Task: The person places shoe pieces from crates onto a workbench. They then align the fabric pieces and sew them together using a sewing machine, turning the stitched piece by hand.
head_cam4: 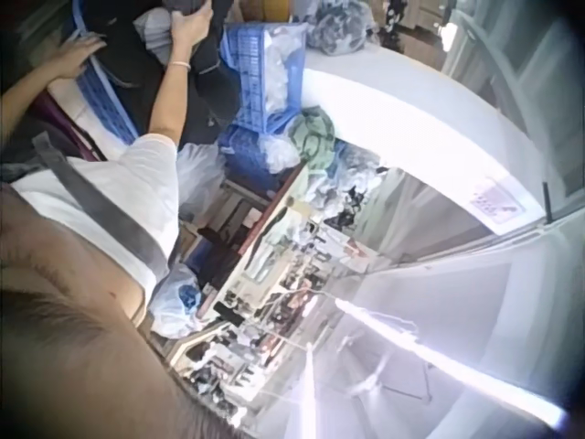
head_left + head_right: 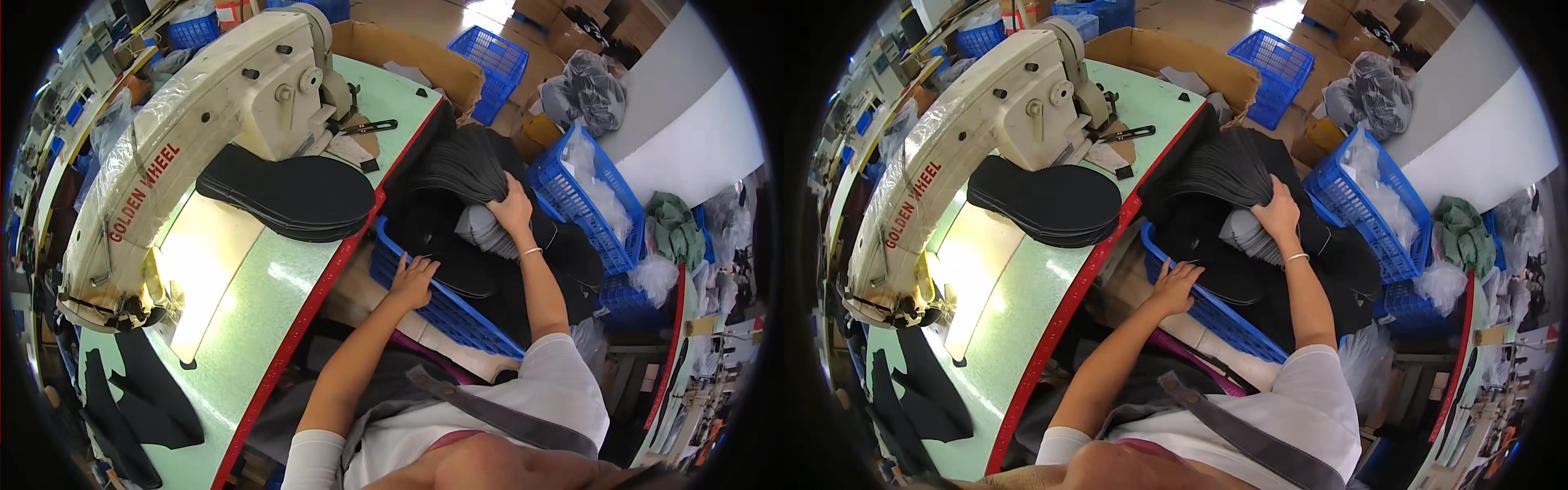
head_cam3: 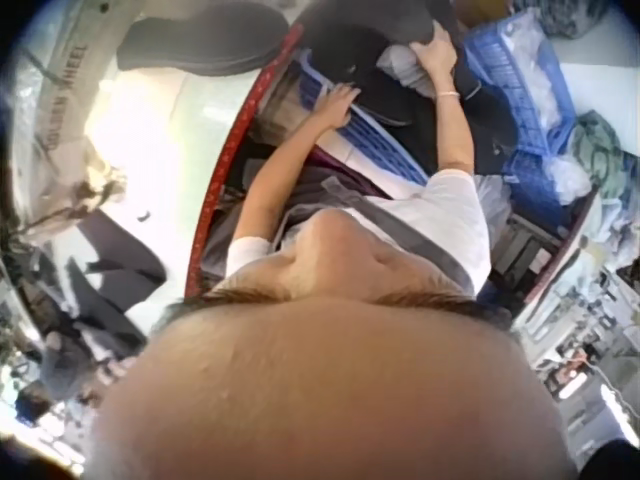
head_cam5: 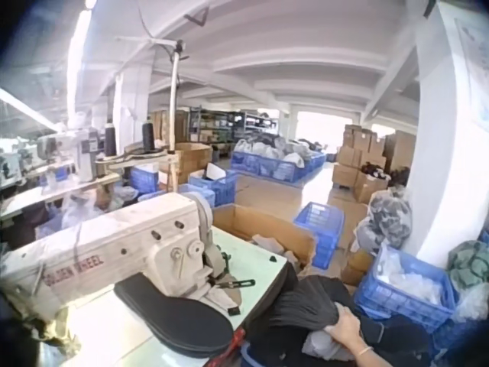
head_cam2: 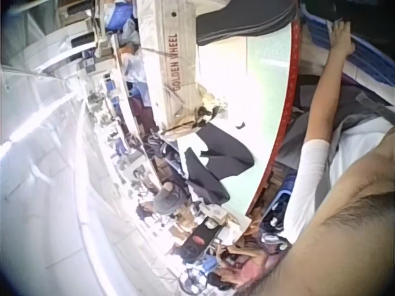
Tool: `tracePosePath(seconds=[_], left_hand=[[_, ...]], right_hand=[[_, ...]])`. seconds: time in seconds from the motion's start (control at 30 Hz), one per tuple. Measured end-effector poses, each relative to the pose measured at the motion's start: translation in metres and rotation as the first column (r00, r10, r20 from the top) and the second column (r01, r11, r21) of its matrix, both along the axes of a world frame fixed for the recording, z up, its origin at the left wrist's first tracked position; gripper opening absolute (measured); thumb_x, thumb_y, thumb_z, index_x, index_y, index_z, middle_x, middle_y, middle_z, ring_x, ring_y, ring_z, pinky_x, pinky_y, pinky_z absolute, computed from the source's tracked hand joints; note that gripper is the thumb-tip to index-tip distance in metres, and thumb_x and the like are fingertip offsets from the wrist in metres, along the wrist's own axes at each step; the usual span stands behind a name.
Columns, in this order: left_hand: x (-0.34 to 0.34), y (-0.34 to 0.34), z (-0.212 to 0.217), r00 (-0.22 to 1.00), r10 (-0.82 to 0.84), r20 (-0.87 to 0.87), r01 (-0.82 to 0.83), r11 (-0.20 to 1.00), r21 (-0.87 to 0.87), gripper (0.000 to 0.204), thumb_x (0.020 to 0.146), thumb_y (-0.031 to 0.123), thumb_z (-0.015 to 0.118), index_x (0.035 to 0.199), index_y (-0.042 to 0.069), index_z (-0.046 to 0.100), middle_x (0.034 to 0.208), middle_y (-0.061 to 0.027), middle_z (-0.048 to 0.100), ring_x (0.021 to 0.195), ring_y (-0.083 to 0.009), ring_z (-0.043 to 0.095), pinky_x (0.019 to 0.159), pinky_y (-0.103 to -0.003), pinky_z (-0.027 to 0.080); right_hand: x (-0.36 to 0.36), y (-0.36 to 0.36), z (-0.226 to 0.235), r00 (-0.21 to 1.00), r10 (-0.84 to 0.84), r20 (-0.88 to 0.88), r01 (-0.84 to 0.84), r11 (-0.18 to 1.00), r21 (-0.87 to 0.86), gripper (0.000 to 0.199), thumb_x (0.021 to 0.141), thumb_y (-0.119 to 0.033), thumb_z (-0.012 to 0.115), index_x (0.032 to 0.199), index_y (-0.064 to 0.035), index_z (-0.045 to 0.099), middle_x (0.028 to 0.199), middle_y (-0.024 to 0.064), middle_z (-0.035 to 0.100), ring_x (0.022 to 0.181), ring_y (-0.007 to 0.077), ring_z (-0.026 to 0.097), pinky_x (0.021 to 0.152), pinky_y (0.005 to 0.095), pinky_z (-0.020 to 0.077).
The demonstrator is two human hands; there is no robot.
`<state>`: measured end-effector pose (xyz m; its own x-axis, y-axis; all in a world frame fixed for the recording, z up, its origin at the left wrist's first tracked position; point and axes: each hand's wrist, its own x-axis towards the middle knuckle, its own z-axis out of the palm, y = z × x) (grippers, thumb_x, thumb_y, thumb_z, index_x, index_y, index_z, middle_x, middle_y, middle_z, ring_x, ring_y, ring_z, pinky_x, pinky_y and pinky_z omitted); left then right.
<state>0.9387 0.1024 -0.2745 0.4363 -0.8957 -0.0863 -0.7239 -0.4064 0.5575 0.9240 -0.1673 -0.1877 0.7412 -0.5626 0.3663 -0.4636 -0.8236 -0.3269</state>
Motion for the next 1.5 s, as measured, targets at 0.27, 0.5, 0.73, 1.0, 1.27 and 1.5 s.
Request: tracePosePath(seconds=[0.27, 0.5, 0.73, 1.0, 1.27, 1.5], left_hand=[[0.017, 0.0, 0.02, 0.885, 0.08, -0.458, -0.2, 0.955, -0.22, 0.062, 0.083, 0.022, 0.06, 0.139, 0.006, 0.038, 0.14, -0.0156, 0.043, 0.132, -0.0299, 0.038, 0.113, -0.044, 0.021], [0.028, -0.025, 0.11, 0.748, -0.011, -0.663, -0.369, 0.824, -0.43, 0.061, 0.094, 0.031, 0.051, 0.143, 0.001, 0.03, 0.143, -0.0208, 0.039, 0.133, -0.0318, 0.037, 0.109, -0.036, 0.029], [0.015, -0.004, 0.163, 0.855, 0.01, -0.518, -0.313, 0.805, -0.503, 0.061, 0.093, 0.025, 0.055, 0.144, 0.002, 0.03, 0.141, -0.019, 0.043, 0.131, -0.0299, 0.041, 0.108, -0.036, 0.031], [0.004, 0.035, 0.254, 0.765, -0.154, -0.626, -0.373, 0.687, -0.624, 0.049, 0.095, 0.019, 0.051, 0.139, 0.001, 0.036, 0.143, -0.0148, 0.039, 0.135, -0.0256, 0.034, 0.11, -0.038, 0.028], [-0.023, 0.005, 0.317, 0.815, -0.175, -0.553, -0.341, 0.626, -0.701, 0.084, 0.095, 0.045, 0.048, 0.146, -0.007, 0.006, 0.152, -0.0246, 0.016, 0.143, -0.028, 0.013, 0.114, -0.032, 0.016], [-0.049, 0.084, 0.352, 0.865, 0.031, -0.501, -0.487, 0.294, -0.822, 0.086, 0.088, 0.052, 0.051, 0.143, 0.007, 0.003, 0.137, -0.0363, 0.014, 0.132, -0.0391, 0.011, 0.106, -0.043, 0.019]], right_hand=[[-0.029, 0.029, 0.036, 0.976, -0.072, 0.205, 0.042, 0.988, 0.148, 0.073, 0.061, -0.021, 0.072, 0.128, -0.0025, 0.051, 0.12, 0.0195, 0.058, 0.107, 0.0356, 0.058, 0.092, 0.0396, 0.0461], [-0.069, -0.013, 0.055, 0.78, -0.164, 0.603, -0.282, 0.769, 0.574, 0.045, 0.079, 0.001, 0.063, 0.123, 0.0069, 0.054, 0.113, 0.0115, 0.062, 0.1, 0.0171, 0.059, 0.089, 0.0274, 0.0445], [-0.11, -0.057, 0.052, 0.514, -0.62, 0.593, -0.672, 0.138, 0.727, 0.034, 0.09, -0.015, 0.059, 0.121, 0.0013, 0.056, 0.113, 0.0146, 0.062, 0.099, 0.0229, 0.061, 0.088, 0.0352, 0.0489], [-0.132, -0.048, 0.09, 0.468, -0.534, 0.704, -0.638, 0.348, 0.687, 0.036, 0.086, -0.012, 0.065, 0.118, 0.0024, 0.057, 0.112, 0.0148, 0.063, 0.098, 0.0222, 0.06, 0.089, 0.035, 0.0479], [-0.117, 0.04, 0.185, 0.681, -0.166, 0.713, -0.151, 0.921, 0.358, 0.048, 0.073, -0.005, 0.079, 0.114, 0.0066, 0.058, 0.111, 0.015, 0.063, 0.098, 0.0199, 0.058, 0.09, 0.0337, 0.0453], [-0.077, 0.169, 0.301, 0.473, 0.535, 0.7, -0.582, 0.786, -0.207, 0.059, 0.076, -0.001, 0.067, 0.133, 0.0005, 0.049, 0.131, 0.0138, 0.054, 0.119, 0.0239, 0.051, 0.103, 0.0323, 0.0345]])
